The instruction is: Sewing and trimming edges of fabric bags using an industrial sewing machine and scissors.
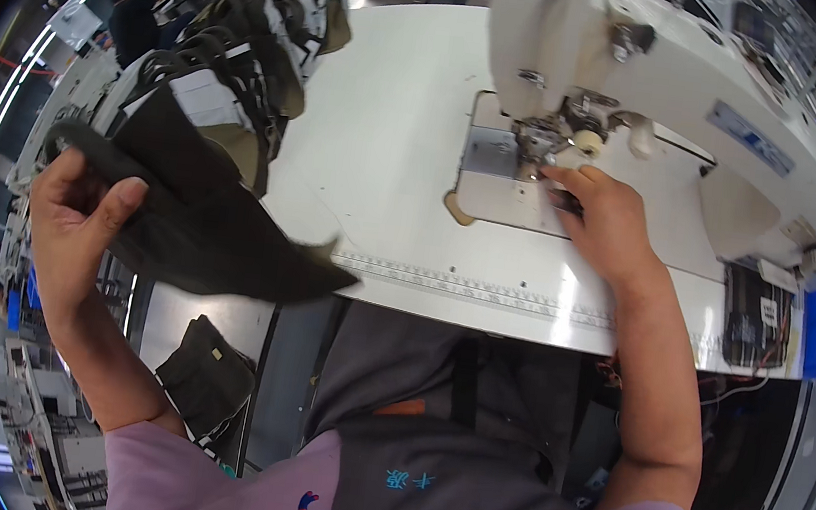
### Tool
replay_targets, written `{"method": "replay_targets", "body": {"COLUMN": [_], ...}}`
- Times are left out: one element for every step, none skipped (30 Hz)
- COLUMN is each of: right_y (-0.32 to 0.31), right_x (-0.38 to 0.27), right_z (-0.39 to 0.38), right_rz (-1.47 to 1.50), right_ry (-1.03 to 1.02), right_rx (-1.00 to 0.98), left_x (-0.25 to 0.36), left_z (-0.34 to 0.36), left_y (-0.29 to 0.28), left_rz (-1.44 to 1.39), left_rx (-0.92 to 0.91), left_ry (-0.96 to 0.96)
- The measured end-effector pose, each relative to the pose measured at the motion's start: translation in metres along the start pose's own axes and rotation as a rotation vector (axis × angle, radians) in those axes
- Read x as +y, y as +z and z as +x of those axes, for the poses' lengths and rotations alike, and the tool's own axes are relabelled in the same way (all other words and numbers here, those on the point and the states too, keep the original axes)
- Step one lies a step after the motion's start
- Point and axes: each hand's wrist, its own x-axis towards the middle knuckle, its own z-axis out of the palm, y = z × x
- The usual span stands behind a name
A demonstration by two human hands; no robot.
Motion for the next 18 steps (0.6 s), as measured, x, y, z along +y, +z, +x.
{"method": "replay_targets", "body": {"right_y": [-0.002, 0.0, 0.001, 0.001, -0.001, 0.0, -0.001, -0.003, -0.003, -0.003, -0.006, -0.008, -0.01, -0.012, -0.013, -0.011, -0.009, -0.008], "right_x": [0.002, 0.003, 0.006, 0.006, 0.002, 0.002, 0.003, 0.003, 0.003, 0.003, 0.003, 0.002, 0.001, -0.001, -0.001, 0.0, 0.001, 0.001], "right_z": [-0.003, -0.003, -0.004, -0.004, -0.003, -0.002, -0.002, -0.003, -0.002, -0.002, -0.003, -0.004, -0.004, -0.003, -0.004, -0.004, -0.004, -0.004], "right_rz": [-0.036, -0.048, -0.03, -0.007, -0.025, -0.027, -0.036, -0.044, -0.039, -0.039, -0.039, -0.037, -0.034, -0.063, -0.089, -0.082, -0.093, -0.104], "right_ry": [-0.01, 0.007, -0.024, -0.06, -0.041, -0.03, -0.047, -0.065, -0.064, -0.053, -0.03, -0.01, 0.002, -0.008, -0.02, -0.019, -0.042, -0.066], "right_rx": [-0.005, -0.002, 0.019, 0.038, 0.007, 0.008, 0.023, 0.038, 0.035, 0.034, 0.03, 0.026, 0.024, 0.019, 0.014, 0.008, 0.034, 0.06], "left_x": [0.009, 0.008, 0.014, 0.007, 0.004, -0.009, -0.018, -0.033, -0.045, -0.052, -0.05, -0.048, -0.045, -0.042, -0.04, -0.038, -0.036, -0.033], "left_z": [0.012, 0.026, 0.039, 0.05, 0.058, 0.065, 0.069, 0.073, 0.07, 0.068, 0.065, 0.057, 0.048, 0.039, 0.028, 0.017, 0.01, 0.003], "left_y": [0.018, 0.032, 0.058, 0.084, 0.111, 0.141, 0.169, 0.196, 0.219, 0.239, 0.253, 0.264, 0.27, 0.273, 0.272, 0.27, 0.268, 0.264], "left_rz": [-0.035, 0.008, 0.084, 0.031, 0.02, 0.01, -0.012, 0.023, 0.007, -0.009, -0.016, 0.01, 0.037, 0.038, 0.107, 0.177, 0.179, 0.27], "left_rx": [-0.137, -0.306, -0.428, -0.572, -0.637, -0.665, -0.657, -0.624, -0.544, -0.463, -0.476, -0.394, -0.311, -0.322, -0.353, -0.379, -0.386, -0.507], "left_ry": [0.011, 0.035, 0.078, -0.057, -0.036, -0.018, -0.021, 0.035, 0.05, 0.064, 0.069, 0.15, 0.229, 0.228, 0.423, 0.614, 0.61, 0.545]}}
